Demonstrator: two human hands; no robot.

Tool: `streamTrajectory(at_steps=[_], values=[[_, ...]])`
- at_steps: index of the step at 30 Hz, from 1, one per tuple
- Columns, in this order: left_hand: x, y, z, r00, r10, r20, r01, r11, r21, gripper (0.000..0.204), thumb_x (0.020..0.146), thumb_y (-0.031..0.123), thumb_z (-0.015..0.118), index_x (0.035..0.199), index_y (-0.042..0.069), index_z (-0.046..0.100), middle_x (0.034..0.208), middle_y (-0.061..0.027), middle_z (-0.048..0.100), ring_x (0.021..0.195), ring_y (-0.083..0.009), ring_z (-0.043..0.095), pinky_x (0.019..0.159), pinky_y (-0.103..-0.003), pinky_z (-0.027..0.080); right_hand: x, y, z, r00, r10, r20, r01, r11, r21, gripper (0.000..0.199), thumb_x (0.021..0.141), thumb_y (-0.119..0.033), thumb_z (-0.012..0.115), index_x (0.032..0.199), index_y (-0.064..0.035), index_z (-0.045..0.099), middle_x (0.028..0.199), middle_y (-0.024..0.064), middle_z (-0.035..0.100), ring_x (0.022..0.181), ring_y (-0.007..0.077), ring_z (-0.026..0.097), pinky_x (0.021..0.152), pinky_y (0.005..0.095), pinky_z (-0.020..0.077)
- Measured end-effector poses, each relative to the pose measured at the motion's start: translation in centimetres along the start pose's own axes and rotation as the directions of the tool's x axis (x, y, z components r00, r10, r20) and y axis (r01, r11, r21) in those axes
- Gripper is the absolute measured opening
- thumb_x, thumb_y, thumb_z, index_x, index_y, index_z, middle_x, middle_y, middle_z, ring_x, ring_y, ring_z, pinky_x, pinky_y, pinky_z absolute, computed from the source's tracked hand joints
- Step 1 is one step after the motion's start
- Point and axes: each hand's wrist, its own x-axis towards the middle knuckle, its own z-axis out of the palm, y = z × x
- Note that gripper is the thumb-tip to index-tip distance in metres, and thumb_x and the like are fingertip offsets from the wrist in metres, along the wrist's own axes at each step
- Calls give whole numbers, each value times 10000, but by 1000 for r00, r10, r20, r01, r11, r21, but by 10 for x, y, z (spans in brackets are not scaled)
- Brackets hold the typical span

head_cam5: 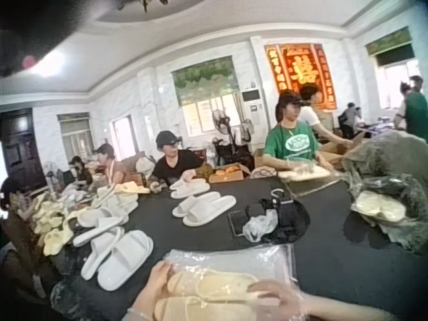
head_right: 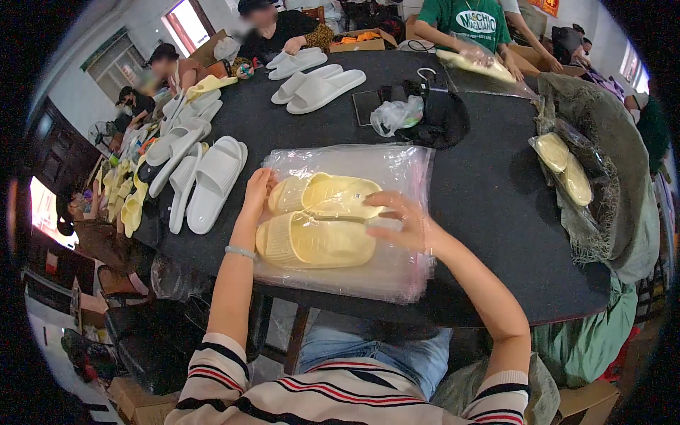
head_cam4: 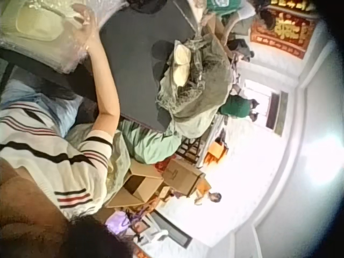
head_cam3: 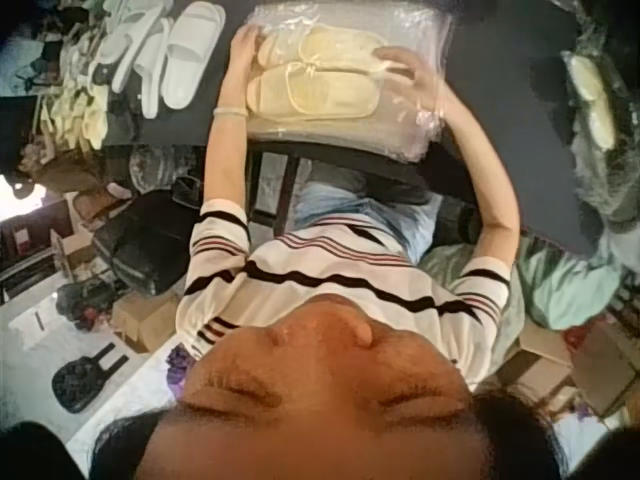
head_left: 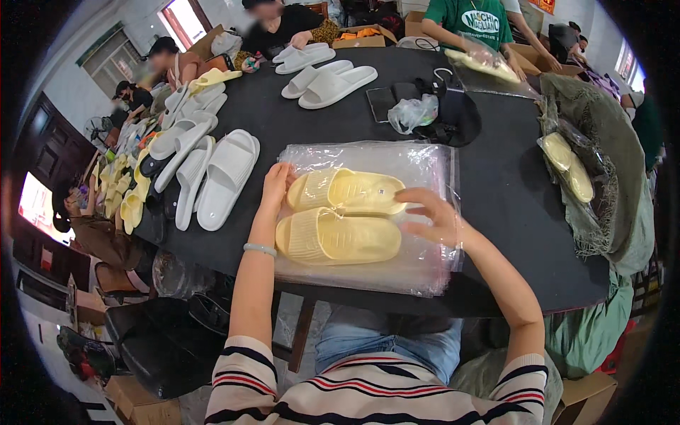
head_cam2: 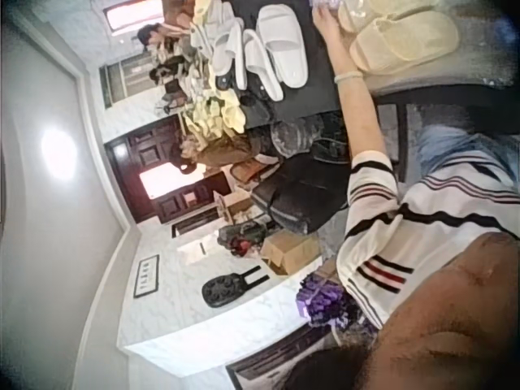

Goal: The person packs pairs of slippers into clear plastic bags. They handle black, white, and yellow slippers, placing each pair into a bag and arranging them on the table. The task involves repetitive pick-and-place actions with no tools used.

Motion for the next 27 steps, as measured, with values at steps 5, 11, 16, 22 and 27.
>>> streamTrajectory(at_steps=[5,11,16,22,27], values=[[3,2,-1,999,21,38,-21,1000,-8,211,983,220,506,930,39,602,730,-22,593,596,-82,543,544,-226,444,36,10,32,939,-263,220,334,847,-414,606,849,-404,652,1284,-7,508,1357,227,466,1269,380,435,1077,446,331],[7,-12,-2,991,127,-42,-113,963,244,155,944,167,573,924,14,593,735,-32,616,619,-93,564,556,-236,447,92,35,81,894,-292,339,447,621,-644,585,871,-444,581,1228,16,537,1299,199,521,1251,328,464,1072,434,326],[12,-26,-2,968,246,-51,-217,922,322,150,939,157,576,911,9,582,725,-38,614,617,-96,552,565,-263,439,105,34,89,907,-346,242,421,700,-577,427,859,-398,601,1030,-11,655,1139,162,630,1166,310,529,1035,437,354],[8,-27,3,939,341,-39,-283,836,470,160,934,177,570,911,19,574,732,-83,614,634,-179,586,592,-321,450,69,32,66,969,-194,152,246,737,-629,343,869,-325,589,954,-3,668,1099,155,647,1100,314,560,1025,427,356],[8,-32,0,857,515,3,-421,697,581,173,937,191,553,914,20,571,817,-134,628,709,-290,619,648,-381,470,21,27,22,995,-90,-40,36,705,-708,322,888,-312,573,956,-12,668,1104,165,643,1123,323,543,1027,433,350]])
